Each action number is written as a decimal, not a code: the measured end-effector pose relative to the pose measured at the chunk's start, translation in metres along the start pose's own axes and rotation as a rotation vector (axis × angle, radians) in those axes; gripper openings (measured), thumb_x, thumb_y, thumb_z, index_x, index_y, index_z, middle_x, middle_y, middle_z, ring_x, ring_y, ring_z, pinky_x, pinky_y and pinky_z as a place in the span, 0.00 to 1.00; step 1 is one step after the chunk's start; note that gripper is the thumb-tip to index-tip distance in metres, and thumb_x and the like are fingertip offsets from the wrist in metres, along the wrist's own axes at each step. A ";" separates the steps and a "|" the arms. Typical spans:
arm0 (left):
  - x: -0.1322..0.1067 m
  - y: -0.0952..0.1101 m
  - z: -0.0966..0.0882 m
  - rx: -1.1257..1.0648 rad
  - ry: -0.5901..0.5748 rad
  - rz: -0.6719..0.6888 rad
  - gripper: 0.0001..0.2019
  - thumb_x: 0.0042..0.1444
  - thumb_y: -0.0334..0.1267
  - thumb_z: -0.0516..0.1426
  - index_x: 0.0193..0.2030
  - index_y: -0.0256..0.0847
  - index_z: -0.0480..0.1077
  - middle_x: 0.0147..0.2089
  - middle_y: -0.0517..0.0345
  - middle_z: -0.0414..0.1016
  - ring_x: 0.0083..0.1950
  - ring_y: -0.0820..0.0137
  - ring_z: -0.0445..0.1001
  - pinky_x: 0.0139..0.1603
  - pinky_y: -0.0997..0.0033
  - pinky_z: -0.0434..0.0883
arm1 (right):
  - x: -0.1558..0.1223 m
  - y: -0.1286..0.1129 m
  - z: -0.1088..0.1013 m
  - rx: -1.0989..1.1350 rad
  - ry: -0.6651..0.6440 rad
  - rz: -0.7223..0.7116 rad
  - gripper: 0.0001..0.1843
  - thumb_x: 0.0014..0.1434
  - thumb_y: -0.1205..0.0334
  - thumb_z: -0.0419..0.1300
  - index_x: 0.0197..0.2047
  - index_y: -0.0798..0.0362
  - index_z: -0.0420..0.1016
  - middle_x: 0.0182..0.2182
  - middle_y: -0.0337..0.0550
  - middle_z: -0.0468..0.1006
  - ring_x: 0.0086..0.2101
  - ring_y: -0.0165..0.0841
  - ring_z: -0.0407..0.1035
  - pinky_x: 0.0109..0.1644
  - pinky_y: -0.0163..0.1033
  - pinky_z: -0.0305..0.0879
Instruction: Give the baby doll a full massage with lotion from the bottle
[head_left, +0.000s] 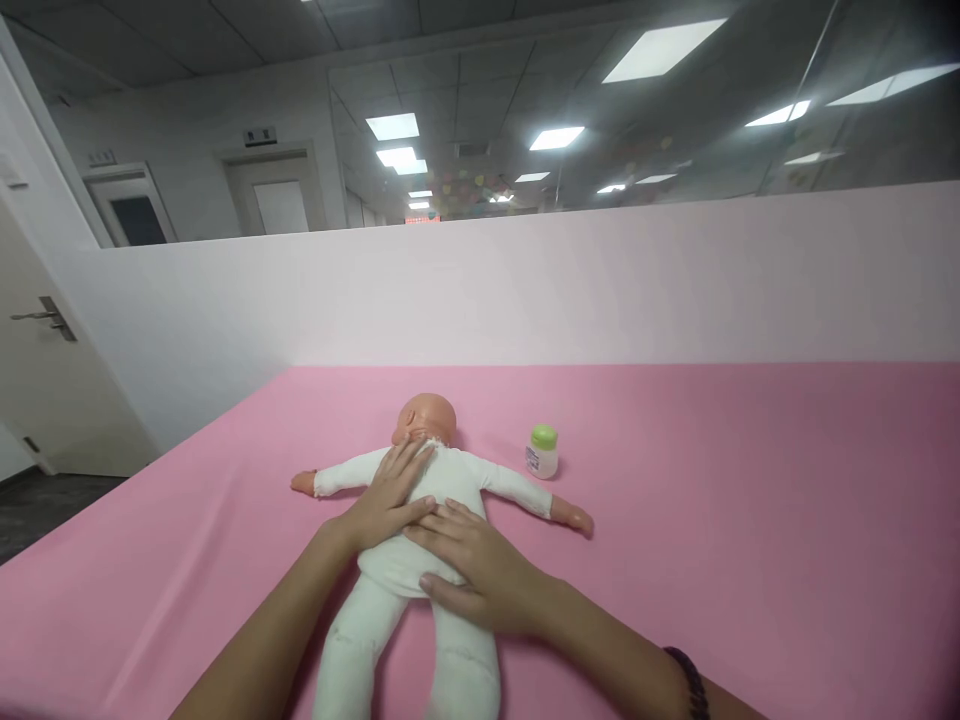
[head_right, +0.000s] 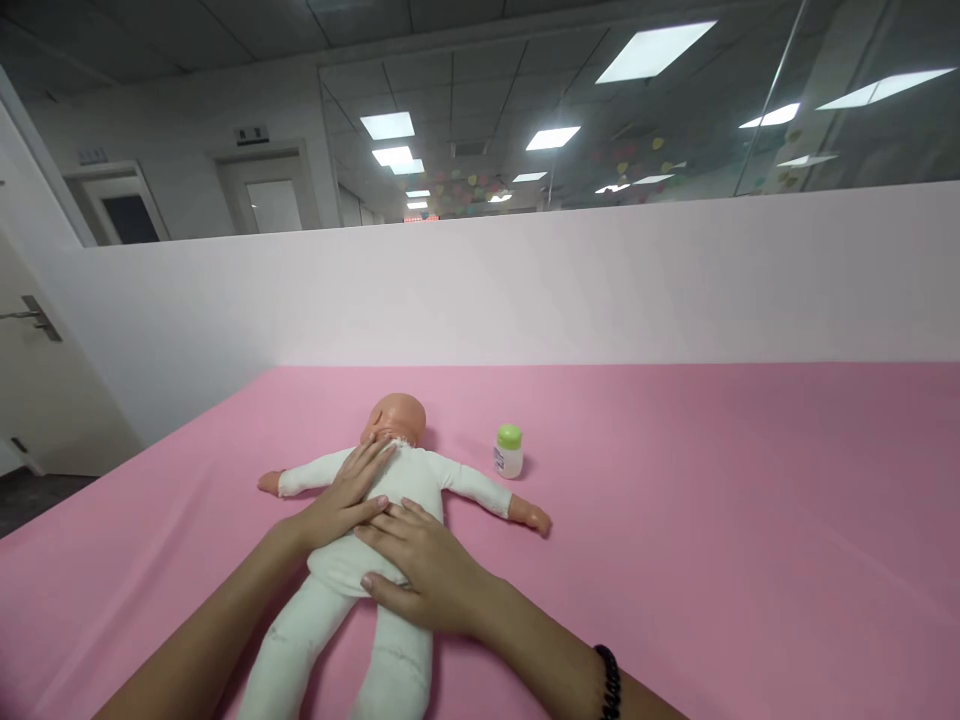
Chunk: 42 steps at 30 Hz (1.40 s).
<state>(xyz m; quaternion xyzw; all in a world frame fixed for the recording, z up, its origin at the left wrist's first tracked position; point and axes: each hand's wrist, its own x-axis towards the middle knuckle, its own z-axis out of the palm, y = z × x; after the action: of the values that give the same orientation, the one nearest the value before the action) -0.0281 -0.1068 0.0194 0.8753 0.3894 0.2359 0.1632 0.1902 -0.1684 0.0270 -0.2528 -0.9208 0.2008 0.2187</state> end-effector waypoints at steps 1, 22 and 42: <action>0.000 -0.004 0.001 0.021 -0.010 0.009 0.33 0.67 0.55 0.48 0.74 0.56 0.39 0.78 0.61 0.30 0.76 0.52 0.28 0.74 0.42 0.34 | -0.002 0.005 0.001 0.005 0.037 -0.037 0.27 0.67 0.53 0.55 0.67 0.49 0.63 0.64 0.43 0.64 0.66 0.37 0.54 0.73 0.49 0.41; -0.034 0.043 -0.025 0.047 -0.180 0.246 0.11 0.48 0.35 0.59 0.36 0.42 0.59 0.36 0.58 0.66 0.37 0.65 0.63 0.38 0.65 0.62 | 0.000 0.002 -0.010 0.071 0.186 0.124 0.11 0.51 0.64 0.67 0.37 0.53 0.71 0.35 0.37 0.71 0.39 0.31 0.65 0.47 0.37 0.61; -0.035 0.046 -0.013 0.283 -0.082 0.375 0.09 0.49 0.27 0.53 0.36 0.42 0.61 0.32 0.58 0.69 0.33 0.67 0.64 0.34 0.66 0.62 | 0.002 -0.003 0.016 -0.231 0.176 0.150 0.01 0.59 0.69 0.55 0.34 0.55 0.67 0.35 0.41 0.69 0.37 0.33 0.60 0.43 0.40 0.58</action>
<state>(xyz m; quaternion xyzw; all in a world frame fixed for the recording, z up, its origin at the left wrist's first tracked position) -0.0279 -0.1619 0.0417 0.9553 0.2421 0.1695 0.0080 0.1801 -0.1736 0.0157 -0.3611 -0.8936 0.0865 0.2523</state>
